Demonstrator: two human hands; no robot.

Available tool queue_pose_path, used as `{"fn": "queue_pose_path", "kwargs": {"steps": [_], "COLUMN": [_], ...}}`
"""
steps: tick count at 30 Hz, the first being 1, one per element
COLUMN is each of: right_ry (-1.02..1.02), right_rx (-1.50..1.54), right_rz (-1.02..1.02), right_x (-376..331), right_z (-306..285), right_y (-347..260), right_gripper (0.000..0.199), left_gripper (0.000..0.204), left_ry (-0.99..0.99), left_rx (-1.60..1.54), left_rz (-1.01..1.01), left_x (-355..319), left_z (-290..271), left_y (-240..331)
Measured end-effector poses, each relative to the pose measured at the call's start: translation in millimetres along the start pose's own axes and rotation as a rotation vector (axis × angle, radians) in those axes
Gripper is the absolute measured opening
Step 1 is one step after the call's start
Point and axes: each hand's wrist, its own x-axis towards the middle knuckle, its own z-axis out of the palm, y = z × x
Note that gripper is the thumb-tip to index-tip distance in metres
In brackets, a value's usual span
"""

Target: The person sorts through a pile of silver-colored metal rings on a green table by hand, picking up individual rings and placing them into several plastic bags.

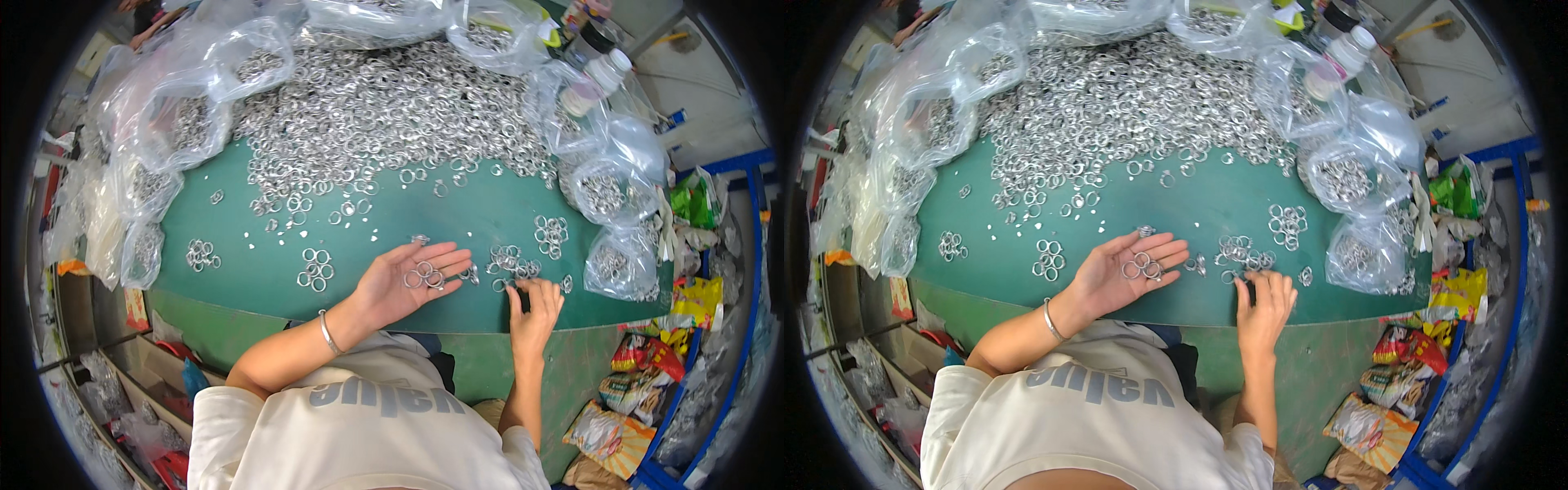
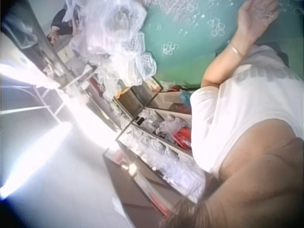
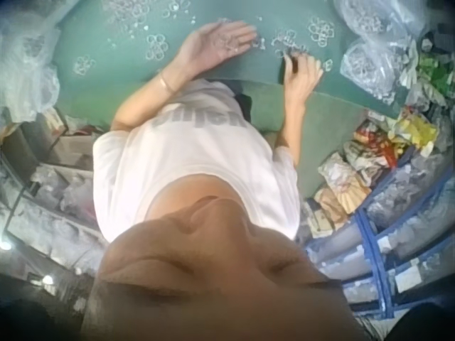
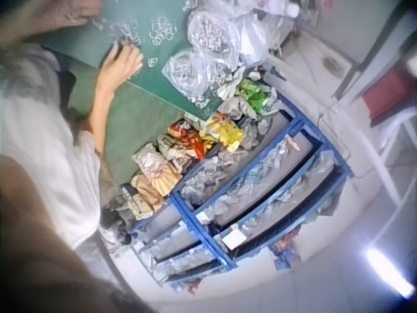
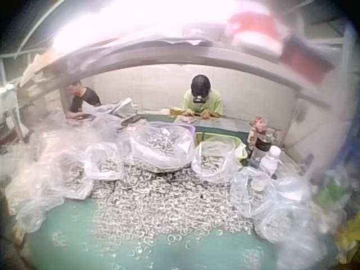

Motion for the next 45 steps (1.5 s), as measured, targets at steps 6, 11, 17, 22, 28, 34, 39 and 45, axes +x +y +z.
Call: {"fn": "queue_pose_path", "kwargs": {"steps": [6,11,17,22,28,34,39,45], "right_ry": [0.078,0.088,-0.098,-0.365,-0.427,-0.301,-0.277,0.013], "right_rx": [0.104,0.283,0.585,0.816,0.572,0.416,0.48,0.171], "right_rz": [-0.048,-0.106,-0.172,-0.33,-0.457,-0.503,-0.39,0.003], "right_x": [-1.6,0.0,7.3,17.1,25.7,30.5,33.7,39.3], "right_z": [11.6,21.9,42.2,44.0,58.6,59.3,57.2,24.9], "right_y": [-5.3,-39.7,-100.5,-187.2,-225.9,-226.9,-211.1,-98.4], "right_gripper": [0.013,0.009,0.009,0.022,0.029,0.027,0.026,0.021], "left_gripper": [0.045,0.033,0.047,0.049,0.05,0.043,0.03,0.024], "left_ry": [-0.113,0.066,0.137,-0.005,-0.108,-0.089,0.175,0.632], "left_rx": [-0.157,0.142,0.01,-0.113,0.0,0.139,0.207,0.314], "left_rz": [0.037,0.203,0.537,0.546,0.476,0.468,0.609,1.188], "left_x": [-15.0,-54.4,-132.4,-144.5,-131.6,-118.2,-128.5,-187.5], "left_z": [-1.9,-35.2,-52.0,-55.1,-63.8,-79.4,-89.1,-124.5], "left_y": [3.1,17.3,47.6,52.3,59.9,62.7,65.3,118.4]}}
